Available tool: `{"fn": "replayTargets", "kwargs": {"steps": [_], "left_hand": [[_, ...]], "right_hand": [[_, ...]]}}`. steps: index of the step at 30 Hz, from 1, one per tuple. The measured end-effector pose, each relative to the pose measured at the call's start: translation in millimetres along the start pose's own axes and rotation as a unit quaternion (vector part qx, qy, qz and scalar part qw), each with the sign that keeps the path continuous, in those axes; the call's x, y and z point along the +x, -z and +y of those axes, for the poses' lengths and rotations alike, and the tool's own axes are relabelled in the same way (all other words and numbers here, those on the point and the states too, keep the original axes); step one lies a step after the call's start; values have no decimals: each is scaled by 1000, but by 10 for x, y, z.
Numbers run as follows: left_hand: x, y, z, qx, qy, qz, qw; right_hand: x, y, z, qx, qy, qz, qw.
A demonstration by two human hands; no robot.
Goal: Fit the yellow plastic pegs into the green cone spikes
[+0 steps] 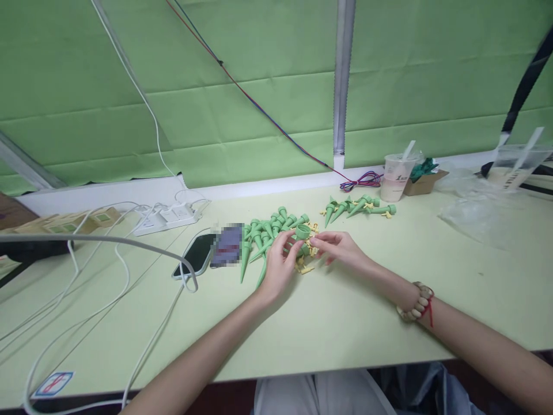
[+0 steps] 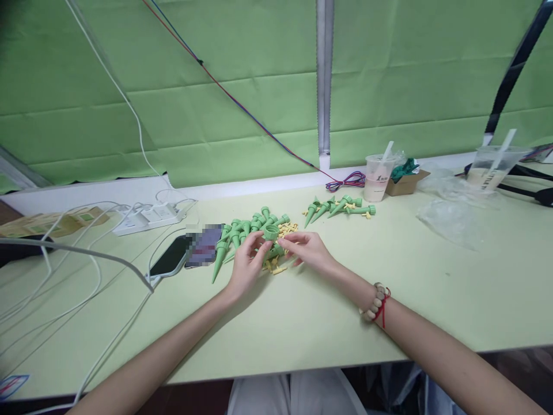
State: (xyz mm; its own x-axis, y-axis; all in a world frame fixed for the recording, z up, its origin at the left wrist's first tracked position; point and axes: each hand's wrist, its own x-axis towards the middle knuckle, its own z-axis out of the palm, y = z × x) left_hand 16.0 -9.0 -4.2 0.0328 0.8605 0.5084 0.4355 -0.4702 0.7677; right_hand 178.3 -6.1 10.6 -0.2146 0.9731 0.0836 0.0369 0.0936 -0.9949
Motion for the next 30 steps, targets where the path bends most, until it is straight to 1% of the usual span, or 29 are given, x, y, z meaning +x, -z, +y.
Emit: {"fn": "replayTargets", "kwargs": {"steps": [1, 3, 4, 5, 6, 7, 9, 10, 12, 14, 15, 16, 17, 18, 19, 20, 21, 22, 24, 25, 26, 27, 28, 30], "left_hand": [[1, 0, -3, 3, -8, 0, 1000], [1, -3, -5, 6, -17, -1, 1000], [1, -5, -5, 8, -18, -2, 1000], [-1, -9, -4, 11, -18, -3, 1000], [-3, -12, -2, 16, -17, -6, 1000], [-7, -17, 2, 21, -15, -9, 1000], [-16, -25, 13, 32, -12, -15, 999], [-21, -29, 21, 38, -10, -18, 999], [-28, -33, 41, 53, -6, -19, 998], [-34, -35, 58, 67, -1, -17, 998], [-37, -35, 62, 73, 2, -16, 997], [-41, -35, 63, 76, 5, -15, 997], [-46, -35, 60, 75, 7, -16, 997], [-52, -35, 53, 71, 10, -17, 997], [-58, -35, 43, 66, 13, -20, 998], [-63, -35, 33, 59, 16, -22, 998], [-67, -34, 23, 55, 21, -23, 998], [-70, -32, 15, 54, 25, -22, 998], [-71, -27, 12, 60, 30, -17, 998], [-71, -24, 17, 66, 29, -16, 997], [-71, -21, 26, 73, 26, -16, 997], [-73, -18, 37, 83, 21, -16, 996], [-75, -16, 50, 92, 15, -17, 995], [-83, -14, 75, 107, 6, -19, 994]], "right_hand": [[4, -3, -1, 18, -12, -8, 1000], [5, -7, 6, 26, 0, 0, 1000], [1, -9, 12, 15, 27, 15, 999], [-6, -10, 22, -9, 67, 33, 997], [-14, -10, 34, -44, 119, 50, 991], [-22, -9, 49, -89, 177, 63, 978], [-34, -5, 87, -194, 286, 76, 935], [-35, 0, 107, -247, 329, 79, 908], [-30, 15, 139, -342, 389, 93, 850], [-22, 32, 150, -417, 426, 109, 795], [-20, 40, 147, -446, 440, 110, 772], [-20, 46, 139, -468, 450, 106, 754], [-23, 49, 128, -482, 455, 97, 742], [-27, 51, 117, -488, 457, 87, 739], [-31, 50, 107, -483, 452, 80, 746], [-35, 47, 99, -469, 438, 74, 763], [-36, 43, 95, -445, 414, 73, 790], [-34, 38, 94, -412, 383, 75, 823], [-21, 28, 95, -329, 298, 79, 893], [-12, 23, 95, -285, 251, 74, 922], [-4, 17, 92, -243, 208, 62, 946], [3, 11, 87, -205, 170, 46, 963], [8, 5, 80, -176, 139, 30, 974], [10, -8, 64, -140, 106, 15, 984]]}}
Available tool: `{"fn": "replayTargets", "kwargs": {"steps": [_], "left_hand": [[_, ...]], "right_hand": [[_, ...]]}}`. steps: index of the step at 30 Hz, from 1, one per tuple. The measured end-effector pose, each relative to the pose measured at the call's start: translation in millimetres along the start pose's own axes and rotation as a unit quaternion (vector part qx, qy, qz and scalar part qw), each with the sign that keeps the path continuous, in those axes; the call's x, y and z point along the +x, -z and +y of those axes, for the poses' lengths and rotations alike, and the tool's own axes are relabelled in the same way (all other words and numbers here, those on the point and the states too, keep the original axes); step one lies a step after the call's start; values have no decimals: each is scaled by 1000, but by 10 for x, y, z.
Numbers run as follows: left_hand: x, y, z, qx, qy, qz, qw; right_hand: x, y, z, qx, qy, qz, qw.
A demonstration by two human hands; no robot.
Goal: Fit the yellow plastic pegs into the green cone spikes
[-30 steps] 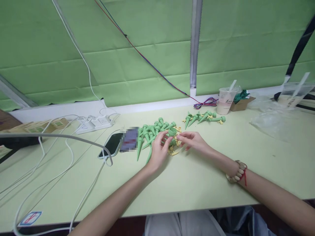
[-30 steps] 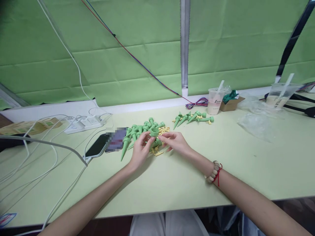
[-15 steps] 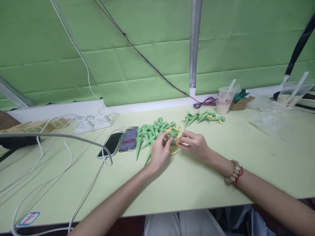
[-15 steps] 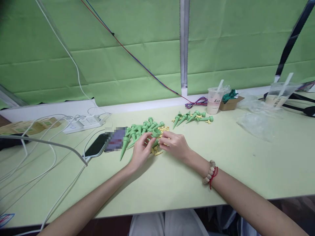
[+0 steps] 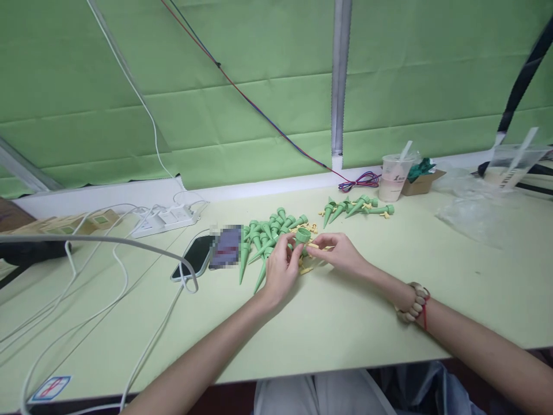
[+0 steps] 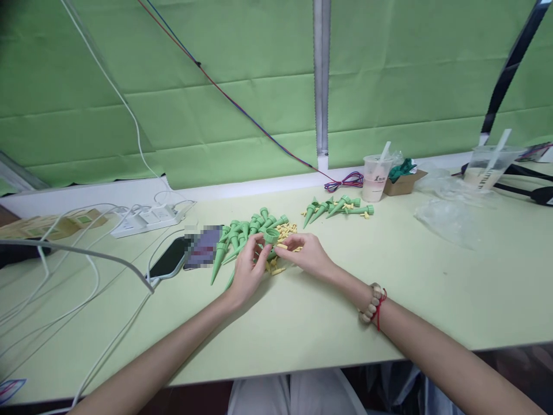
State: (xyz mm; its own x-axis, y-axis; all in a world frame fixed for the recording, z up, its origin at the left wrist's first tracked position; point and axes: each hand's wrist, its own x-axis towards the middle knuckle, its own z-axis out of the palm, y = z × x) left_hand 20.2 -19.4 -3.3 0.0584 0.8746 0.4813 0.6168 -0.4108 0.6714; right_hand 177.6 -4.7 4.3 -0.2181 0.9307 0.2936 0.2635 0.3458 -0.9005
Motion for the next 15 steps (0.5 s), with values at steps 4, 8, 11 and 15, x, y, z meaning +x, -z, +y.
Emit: {"fn": "replayTargets", "kwargs": {"steps": [4, 8, 11, 15], "left_hand": [[-8, 0, 27, -4, 1, -2, 1000], [11, -16, 14, -24, 26, -6, 999], [28, -25, -8, -42, 34, -15, 998], [37, -26, -19, -45, 25, -28, 998]], "right_hand": [[-10, -11, 2, -9, 26, 37, 999], [-23, -14, 75, -98, 103, 78, 987], [-26, -4, 123, -194, 183, 109, 958], [-21, 18, 137, -294, 282, 138, 903]]}}
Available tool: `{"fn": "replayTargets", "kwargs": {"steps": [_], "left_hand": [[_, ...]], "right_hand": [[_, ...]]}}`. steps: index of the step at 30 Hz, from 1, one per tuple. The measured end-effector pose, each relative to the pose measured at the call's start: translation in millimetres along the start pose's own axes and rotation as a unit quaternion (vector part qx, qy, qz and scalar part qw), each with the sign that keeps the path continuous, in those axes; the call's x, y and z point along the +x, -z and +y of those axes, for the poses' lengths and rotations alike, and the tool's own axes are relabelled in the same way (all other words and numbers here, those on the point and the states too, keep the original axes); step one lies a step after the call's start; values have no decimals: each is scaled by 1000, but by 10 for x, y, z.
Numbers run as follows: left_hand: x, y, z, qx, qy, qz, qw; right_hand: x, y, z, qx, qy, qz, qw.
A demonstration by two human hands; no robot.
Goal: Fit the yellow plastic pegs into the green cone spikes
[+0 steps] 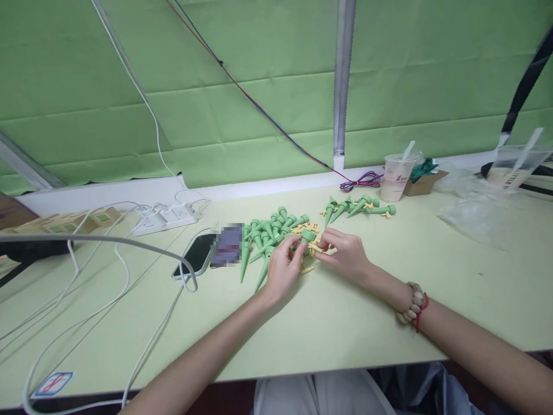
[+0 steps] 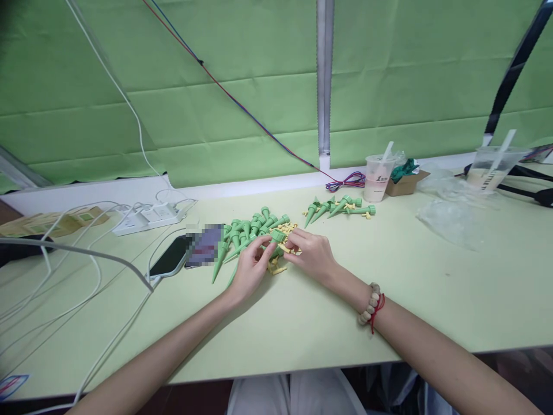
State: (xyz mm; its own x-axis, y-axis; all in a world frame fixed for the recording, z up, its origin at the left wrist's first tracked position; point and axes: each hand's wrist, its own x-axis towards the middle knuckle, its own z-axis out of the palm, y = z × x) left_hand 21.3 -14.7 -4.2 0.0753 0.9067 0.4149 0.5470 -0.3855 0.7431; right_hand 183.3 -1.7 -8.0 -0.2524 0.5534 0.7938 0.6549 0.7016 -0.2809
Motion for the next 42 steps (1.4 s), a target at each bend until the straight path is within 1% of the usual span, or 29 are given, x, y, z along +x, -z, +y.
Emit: {"fn": "replayTargets", "kwargs": {"steps": [3, 7, 8, 9, 10, 12, 14, 15, 17, 20, 23, 26, 29, 32, 34, 35, 37, 39, 42], "left_hand": [[3, -4, 4, -1, -3, -8, 1000], [29, -4, -30, -6, 1, -6, 1000], [43, 1, -51, -9, 4, 2, 1000], [60, 9, -74, -11, 10, 17, 1000], [77, 18, -98, -11, 17, 35, 999], [110, 38, -140, 2, 33, 70, 997], [131, 59, -159, 23, 38, 89, 995], [137, 68, -158, 35, 33, 95, 994], [140, 86, -142, 68, 1, 101, 993], [142, 108, -117, 134, -70, 107, 983], [145, 108, -129, 181, -106, 101, 972], [143, 87, -164, 206, -110, 67, 970], [139, 71, -191, 213, -106, 33, 971], [132, 68, -204, 204, -101, 30, 973], [122, 64, -207, 193, -103, 31, 975], [115, 60, -205, 185, -103, 28, 977], [98, 50, -192, 165, -94, 22, 981], [79, 41, -171, 142, -77, 24, 987], [61, 41, -135, 110, -53, 43, 992]], "right_hand": [[16, 17, -2, -61, 57, 20, 996], [42, 58, 18, -152, 158, 33, 975], [49, 72, 33, -163, 166, 36, 972], [56, 86, 50, -165, 159, 40, 973], [62, 100, 67, -157, 138, 44, 977], [74, 126, 95, -117, 58, 45, 990], [80, 144, 109, -73, -32, 24, 997], [81, 147, 113, -59, -65, 2, 996], [76, 138, 118, -46, -105, -61, 992], [59, 97, 139, -33, -140, -147, 979], [49, 53, 169, -6, -178, -179, 968], [60, 39, 206, 14, -191, -172, 966], [84, 58, 287, -1, -193, -128, 973], [90, 92, 461, -49, -208, -64, 975], [70, 108, 627, -80, -223, -36, 971], [54, 110, 717, -100, -241, -34, 965], [15, 103, 892, -135, -307, -47, 941], [-20, 84, 1041, -122, -362, -56, 922], [-48, 57, 1188, -105, -401, -53, 908]]}}
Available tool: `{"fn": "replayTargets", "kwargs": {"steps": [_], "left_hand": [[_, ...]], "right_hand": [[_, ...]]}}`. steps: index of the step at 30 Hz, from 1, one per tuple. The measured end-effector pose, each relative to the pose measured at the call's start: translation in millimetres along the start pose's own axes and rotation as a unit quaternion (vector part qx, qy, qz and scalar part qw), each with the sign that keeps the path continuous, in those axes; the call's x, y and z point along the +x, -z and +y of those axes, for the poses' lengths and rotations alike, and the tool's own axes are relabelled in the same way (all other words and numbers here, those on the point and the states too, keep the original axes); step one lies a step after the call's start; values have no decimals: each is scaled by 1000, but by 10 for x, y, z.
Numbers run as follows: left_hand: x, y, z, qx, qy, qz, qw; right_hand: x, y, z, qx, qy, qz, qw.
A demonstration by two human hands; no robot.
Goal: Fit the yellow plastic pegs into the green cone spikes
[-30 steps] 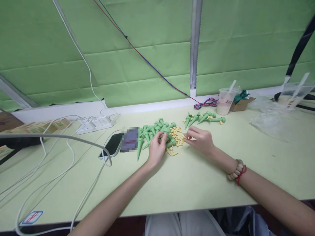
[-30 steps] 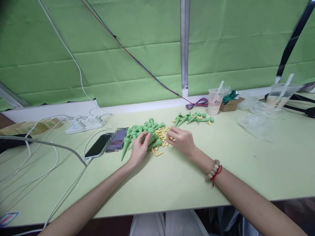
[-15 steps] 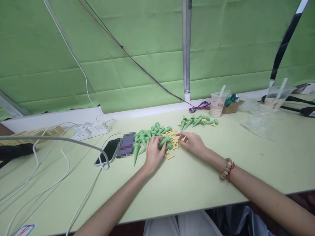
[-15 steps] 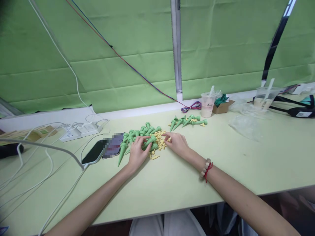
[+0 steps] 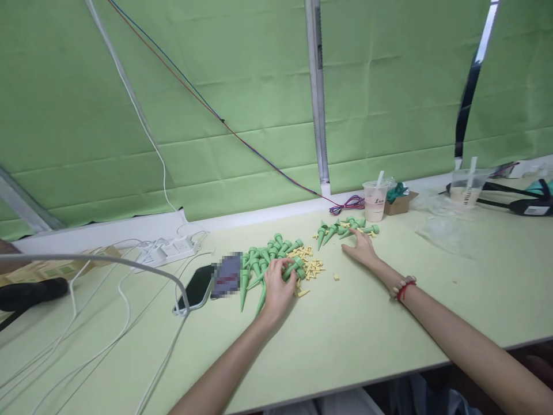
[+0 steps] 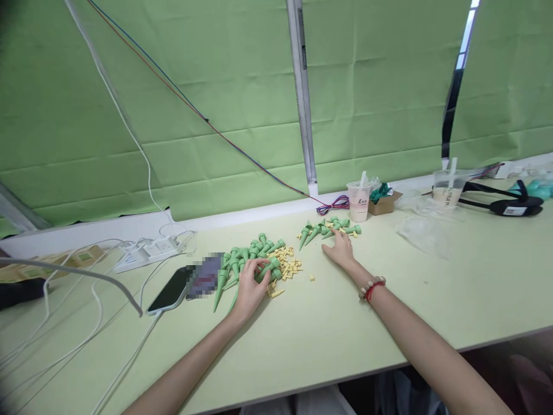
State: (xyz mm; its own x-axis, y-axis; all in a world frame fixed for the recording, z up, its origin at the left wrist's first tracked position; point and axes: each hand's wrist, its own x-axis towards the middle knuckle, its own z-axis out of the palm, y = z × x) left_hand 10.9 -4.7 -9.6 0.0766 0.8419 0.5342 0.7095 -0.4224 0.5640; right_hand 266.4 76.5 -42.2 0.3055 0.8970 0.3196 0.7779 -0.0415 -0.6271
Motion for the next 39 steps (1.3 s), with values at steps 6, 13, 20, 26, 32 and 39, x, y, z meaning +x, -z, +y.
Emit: {"fn": "replayTargets", "kwargs": {"steps": [6, 13, 20, 26, 32, 39], "left_hand": [[-2, 31, 19, -45, 23, 24, 998], [-23, 23, 27, -14, -26, 23, 999], [-53, 25, 65, 29, -79, -5, 996], [-52, 39, 62, 44, -94, -10, 995], [-47, 64, 44, 55, -95, -10, 994], [-48, 57, 45, 69, -108, -13, 992]], "right_hand": [[69, 0, 90, -44, -34, 13, 998], [25, 10, 74, -113, -19, -41, 993], [-71, -47, -5, -181, -26, -90, 979], [-89, -45, -26, -199, -40, -103, 974], [-124, -12, -56, -196, -28, -114, 974], [-96, -67, -13, -206, -25, -115, 972]]}}
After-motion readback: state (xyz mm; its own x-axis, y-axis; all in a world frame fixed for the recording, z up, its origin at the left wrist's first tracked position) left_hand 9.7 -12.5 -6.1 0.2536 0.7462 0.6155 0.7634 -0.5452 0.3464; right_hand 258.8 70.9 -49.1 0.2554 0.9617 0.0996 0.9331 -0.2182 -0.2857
